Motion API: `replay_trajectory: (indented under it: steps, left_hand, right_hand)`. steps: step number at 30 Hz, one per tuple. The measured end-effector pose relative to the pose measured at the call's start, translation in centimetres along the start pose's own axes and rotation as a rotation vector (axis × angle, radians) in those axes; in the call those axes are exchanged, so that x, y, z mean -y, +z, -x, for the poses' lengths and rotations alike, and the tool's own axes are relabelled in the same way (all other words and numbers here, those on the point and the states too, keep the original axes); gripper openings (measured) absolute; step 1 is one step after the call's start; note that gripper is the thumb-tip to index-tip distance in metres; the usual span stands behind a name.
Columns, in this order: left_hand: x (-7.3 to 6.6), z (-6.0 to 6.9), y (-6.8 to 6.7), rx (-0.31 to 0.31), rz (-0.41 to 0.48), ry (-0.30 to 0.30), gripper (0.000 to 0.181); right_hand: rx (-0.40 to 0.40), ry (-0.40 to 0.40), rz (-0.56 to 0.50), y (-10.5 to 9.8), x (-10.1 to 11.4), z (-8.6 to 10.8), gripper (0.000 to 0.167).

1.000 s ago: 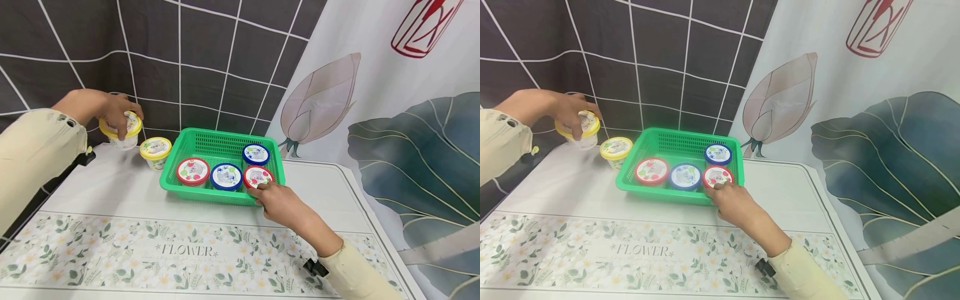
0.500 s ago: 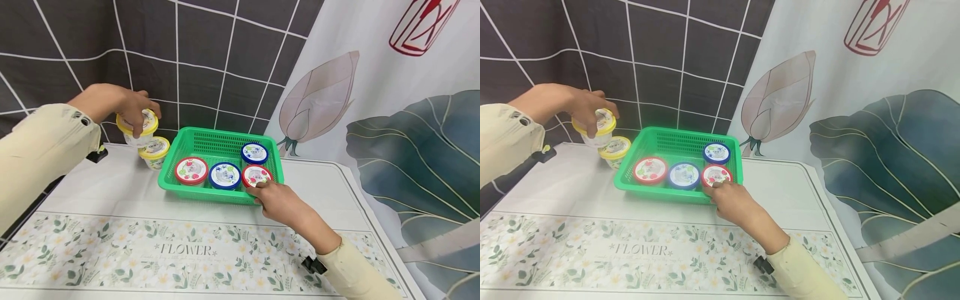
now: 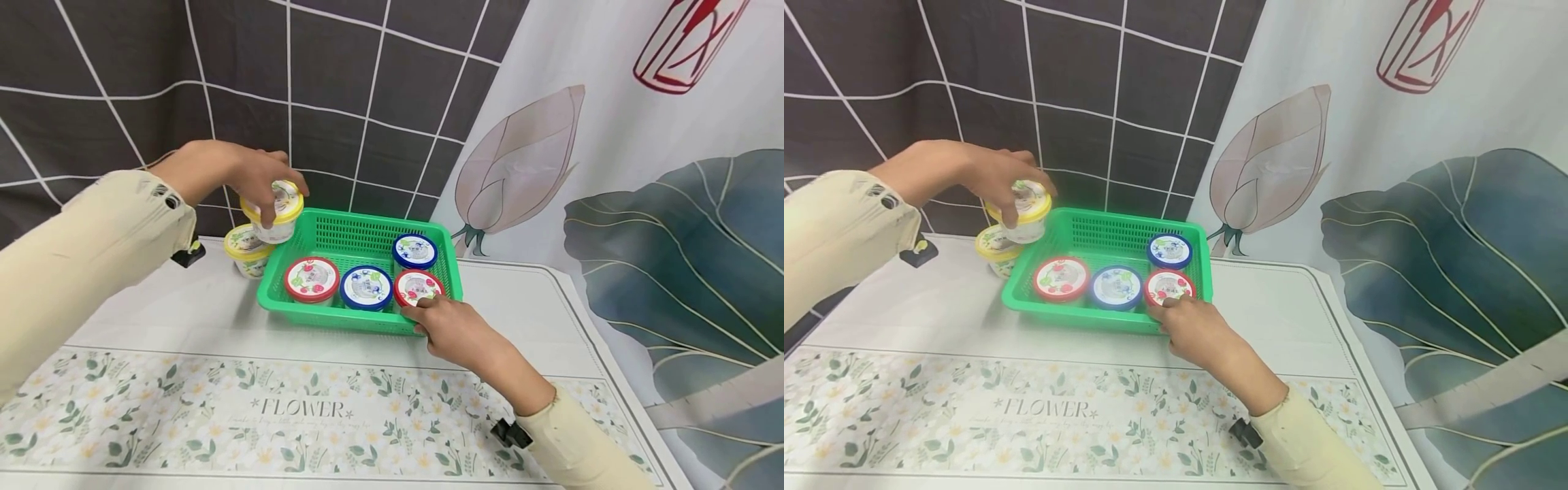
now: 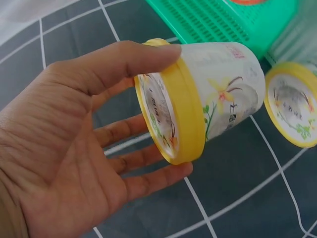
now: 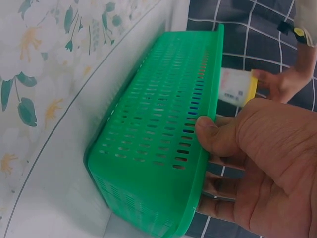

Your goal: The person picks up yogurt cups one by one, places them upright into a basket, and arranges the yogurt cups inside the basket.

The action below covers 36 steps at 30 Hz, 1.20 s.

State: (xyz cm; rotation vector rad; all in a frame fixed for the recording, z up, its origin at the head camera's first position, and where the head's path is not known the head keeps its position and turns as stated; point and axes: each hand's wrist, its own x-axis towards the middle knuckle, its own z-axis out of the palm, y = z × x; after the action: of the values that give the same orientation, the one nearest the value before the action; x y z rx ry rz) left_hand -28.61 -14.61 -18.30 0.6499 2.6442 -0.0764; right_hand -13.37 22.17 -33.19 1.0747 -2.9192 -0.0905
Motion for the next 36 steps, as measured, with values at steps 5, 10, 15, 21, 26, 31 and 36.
replay_trajectory:
  steps: [5, 10, 15, 21, 26, 31, 36]
  left_hand:
    - [-1.1, -0.2, 0.1, -0.012, -0.003, 0.039, 0.092]
    - [-1.9, -0.5, 0.3, -0.029, 0.005, 0.053, 0.092]
    - [-2.6, -1.2, 0.4, -0.044, 0.040, 0.064, 0.093]
    - [-3.8, -2.6, 0.7, -0.045, 0.077, 0.075, 0.093]
    - [-4.5, -3.7, 1.6, -0.034, 0.092, 0.077, 0.091]
    - [-4.9, -4.4, 2.4, -0.043, 0.129, 0.062, 0.089]
    - [-5.3, -5.1, 3.0, -0.074, 0.149, 0.058, 0.089]
  right_hand:
    - [-0.002, -0.006, -0.012, 0.1, 0.0, -0.1, 0.031]
    - [-0.002, -0.012, -0.015, 0.0, 0.1, -0.2, 0.031]
    - [-0.001, -0.008, -0.014, 0.0, 0.3, -0.3, 0.033]
    - [0.005, 0.004, -0.016, -0.1, 0.3, -0.1, 0.033]
    - [-0.001, 0.005, -0.018, -0.2, 0.3, 0.1, 0.032]
    - [-0.007, -0.001, -0.022, -0.1, 0.3, 0.1, 0.032]
    - [0.004, 0.009, -0.028, -0.1, 0.4, 0.1, 0.032]
